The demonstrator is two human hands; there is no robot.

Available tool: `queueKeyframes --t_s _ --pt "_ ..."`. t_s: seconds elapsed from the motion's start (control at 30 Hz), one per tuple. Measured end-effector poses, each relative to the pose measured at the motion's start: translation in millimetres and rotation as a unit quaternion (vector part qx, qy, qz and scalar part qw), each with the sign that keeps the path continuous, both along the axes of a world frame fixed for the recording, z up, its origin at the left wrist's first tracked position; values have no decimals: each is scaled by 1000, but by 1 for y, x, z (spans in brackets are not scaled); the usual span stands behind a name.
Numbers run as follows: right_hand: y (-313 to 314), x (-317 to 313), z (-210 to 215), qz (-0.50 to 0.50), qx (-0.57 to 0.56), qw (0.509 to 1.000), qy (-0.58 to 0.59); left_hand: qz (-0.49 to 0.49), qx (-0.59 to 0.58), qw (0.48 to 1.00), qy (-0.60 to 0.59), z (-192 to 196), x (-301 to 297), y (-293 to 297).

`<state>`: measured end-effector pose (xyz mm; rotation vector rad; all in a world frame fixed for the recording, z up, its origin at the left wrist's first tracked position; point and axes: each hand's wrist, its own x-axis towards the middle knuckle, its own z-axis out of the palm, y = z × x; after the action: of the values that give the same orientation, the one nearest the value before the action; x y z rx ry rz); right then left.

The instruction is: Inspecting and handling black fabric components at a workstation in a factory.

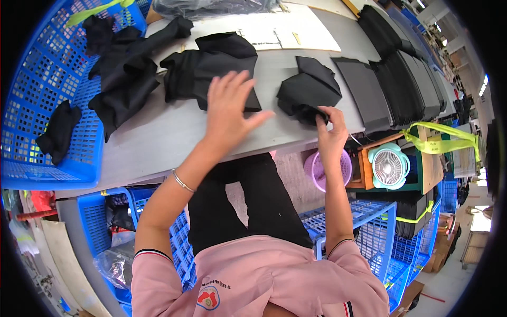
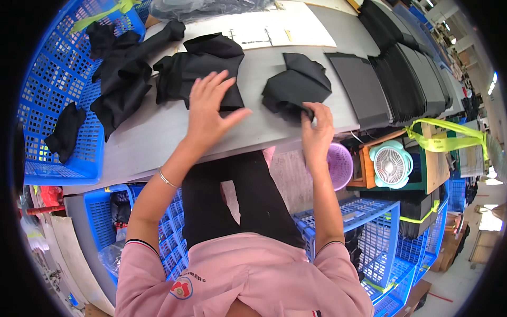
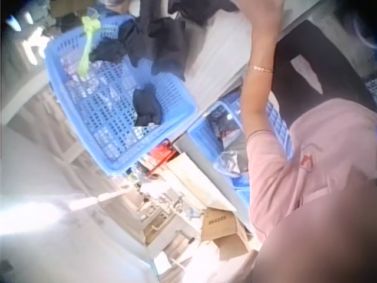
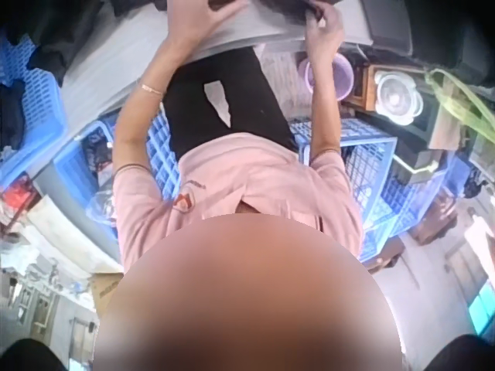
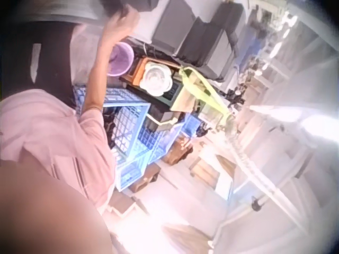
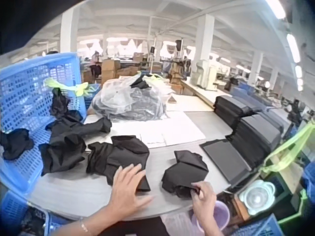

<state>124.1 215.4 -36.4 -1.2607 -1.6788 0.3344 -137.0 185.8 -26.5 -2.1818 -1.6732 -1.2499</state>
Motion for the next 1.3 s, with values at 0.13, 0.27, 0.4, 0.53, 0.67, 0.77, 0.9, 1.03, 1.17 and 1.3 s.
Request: queueKeyframes --t_s 0.13,0.27,0.4,0.53,0.67,0.77,0.9,1.03,1.17,1.3 --pt "-41 -13 15 44 6 998 -40 -136 42 990 -13 11 63 -18" --pt "-87 -16 17 -111 151 968 -167 -111 78 983 -123 27 83 -17" --pt "-111 -16 1 86 144 975 -146 -204 37 964 -167 37 107 -55" --pt "-93 -17 0 196 97 976 -23 -228 -6 955 -189 37 128 -104" --pt "-64 -26 17 284 -149 899 298 -271 -71 930 -237 29 143 -146" --pt "-45 -44 17 253 -325 759 505 -332 -66 900 -275 21 159 -175" --pt "-32 -58 -2 325 -369 592 638 -294 -151 859 -390 20 153 -185" --pt "-70 -56 -14 359 -277 592 666 -128 -182 829 -514 28 125 -145" --pt "-138 -73 -11 207 -294 839 408 -59 -79 797 -596 31 88 -82" --pt "-179 -47 4 299 -346 837 300 -48 -109 738 -665 33 44 -49"
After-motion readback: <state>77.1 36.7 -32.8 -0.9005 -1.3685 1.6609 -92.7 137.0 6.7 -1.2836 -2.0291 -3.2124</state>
